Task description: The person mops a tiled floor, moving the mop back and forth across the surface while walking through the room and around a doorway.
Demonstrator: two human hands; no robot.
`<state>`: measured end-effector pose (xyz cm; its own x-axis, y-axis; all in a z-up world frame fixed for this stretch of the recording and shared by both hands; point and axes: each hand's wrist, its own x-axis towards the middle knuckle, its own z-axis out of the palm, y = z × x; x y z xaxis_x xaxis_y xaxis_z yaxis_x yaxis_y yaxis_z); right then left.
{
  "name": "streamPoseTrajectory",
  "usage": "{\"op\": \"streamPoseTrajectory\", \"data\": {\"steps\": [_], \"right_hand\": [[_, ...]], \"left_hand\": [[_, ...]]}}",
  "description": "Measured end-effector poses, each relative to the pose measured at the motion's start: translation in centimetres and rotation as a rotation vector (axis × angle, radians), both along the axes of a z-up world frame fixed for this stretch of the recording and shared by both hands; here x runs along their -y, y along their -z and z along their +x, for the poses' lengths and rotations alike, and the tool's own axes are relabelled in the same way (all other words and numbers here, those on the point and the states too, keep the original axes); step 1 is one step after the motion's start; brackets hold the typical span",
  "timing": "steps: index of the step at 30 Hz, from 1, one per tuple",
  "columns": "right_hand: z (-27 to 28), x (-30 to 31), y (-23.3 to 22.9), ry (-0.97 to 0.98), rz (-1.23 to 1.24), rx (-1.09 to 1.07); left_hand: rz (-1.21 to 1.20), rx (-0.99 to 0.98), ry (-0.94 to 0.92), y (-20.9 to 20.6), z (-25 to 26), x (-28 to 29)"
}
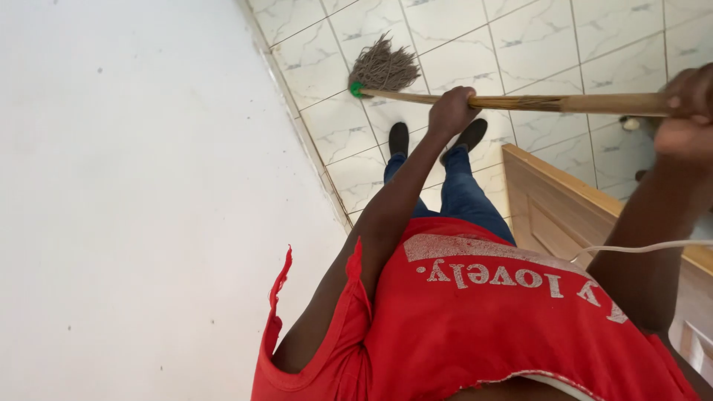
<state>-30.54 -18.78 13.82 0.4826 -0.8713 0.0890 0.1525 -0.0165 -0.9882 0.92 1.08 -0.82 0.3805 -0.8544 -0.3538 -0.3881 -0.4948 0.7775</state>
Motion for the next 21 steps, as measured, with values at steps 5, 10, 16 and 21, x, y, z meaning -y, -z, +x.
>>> {"op": "streamPoseTrajectory", "data": {"steps": [5,10,16,21], "right_hand": [[16.8,-8.3,-9.7,-0.123,-0.023,0.191],[16.1,-13.8,-11.2,-0.063,0.072,0.08],[3.6,-14.2,-12.3,0.054,0.149,0.043],[-10.6,-11.1,-6.9,-0.085,-0.295,-0.134]], "left_hand": [[0.009,0.137,-0.094,4.6,4.6,-8.0],[0.204,0.156,-0.038,5.5,4.2,-11.3],[0.21,0.093,0.268,2.3,-1.8,-5.6],[0.044,0.022,0.263,-0.6,-4.5,-0.1]]}}
